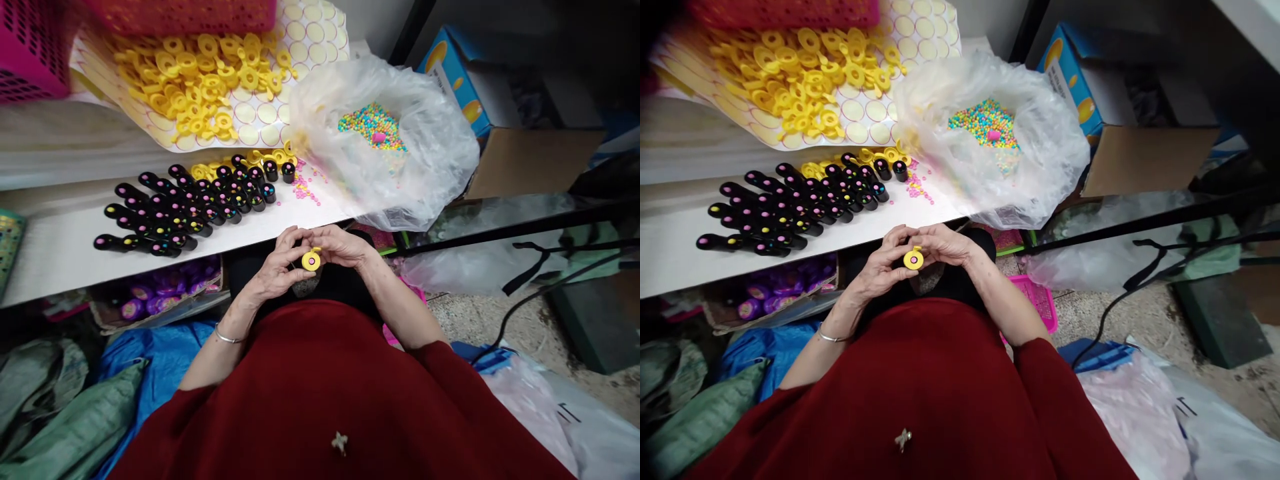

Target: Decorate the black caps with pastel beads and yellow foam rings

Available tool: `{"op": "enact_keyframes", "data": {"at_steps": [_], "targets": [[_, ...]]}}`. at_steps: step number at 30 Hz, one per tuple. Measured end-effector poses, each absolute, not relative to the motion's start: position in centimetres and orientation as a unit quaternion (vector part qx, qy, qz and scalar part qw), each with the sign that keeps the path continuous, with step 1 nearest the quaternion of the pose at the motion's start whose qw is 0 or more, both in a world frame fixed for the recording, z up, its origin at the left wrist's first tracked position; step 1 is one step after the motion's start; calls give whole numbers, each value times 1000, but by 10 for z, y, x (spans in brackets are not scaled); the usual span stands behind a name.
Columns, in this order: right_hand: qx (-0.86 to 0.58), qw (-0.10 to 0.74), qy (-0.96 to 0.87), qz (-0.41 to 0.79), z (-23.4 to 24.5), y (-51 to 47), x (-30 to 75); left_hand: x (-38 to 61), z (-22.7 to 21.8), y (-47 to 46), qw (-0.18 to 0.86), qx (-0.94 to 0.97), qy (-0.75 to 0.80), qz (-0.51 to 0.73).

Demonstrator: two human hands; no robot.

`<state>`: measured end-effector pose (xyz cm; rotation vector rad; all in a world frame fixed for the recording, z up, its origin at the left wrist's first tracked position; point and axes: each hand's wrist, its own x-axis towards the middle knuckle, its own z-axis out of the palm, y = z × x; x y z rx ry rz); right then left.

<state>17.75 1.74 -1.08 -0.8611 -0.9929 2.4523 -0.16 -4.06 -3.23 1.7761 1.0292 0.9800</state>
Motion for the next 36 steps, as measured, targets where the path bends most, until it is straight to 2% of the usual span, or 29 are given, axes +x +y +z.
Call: {"op": "enact_keyframes", "data": {"at_steps": [8, 13, 19, 24, 29, 33, 36], "targets": [[-305, 156, -553, 759, 3, 22, 180, -1, -34, -40, 404, 722, 417, 376], [-309, 69, -626, 712, 6, 19, 171, -4, -34, -51, 357, 765, 457, 279], [-240, 25, -632, 736, -4, 15, 138, -30, -35, -70, 275, 788, 515, 197], [-194, 3, -636, 747, 1, 8, 130, -35, -27, -88, 306, 763, 526, 218], [-179, 46, -644, 743, 3, -2, 152, -16, -22, -89, 336, 759, 477, 289], [-212, 138, -605, 755, -9, -8, 167, -6, -21, -81, 352, 746, 464, 322], [-278, 206, -558, 754, -19, 1, 173, -17, -17, -67, 317, 738, 481, 352]]}}
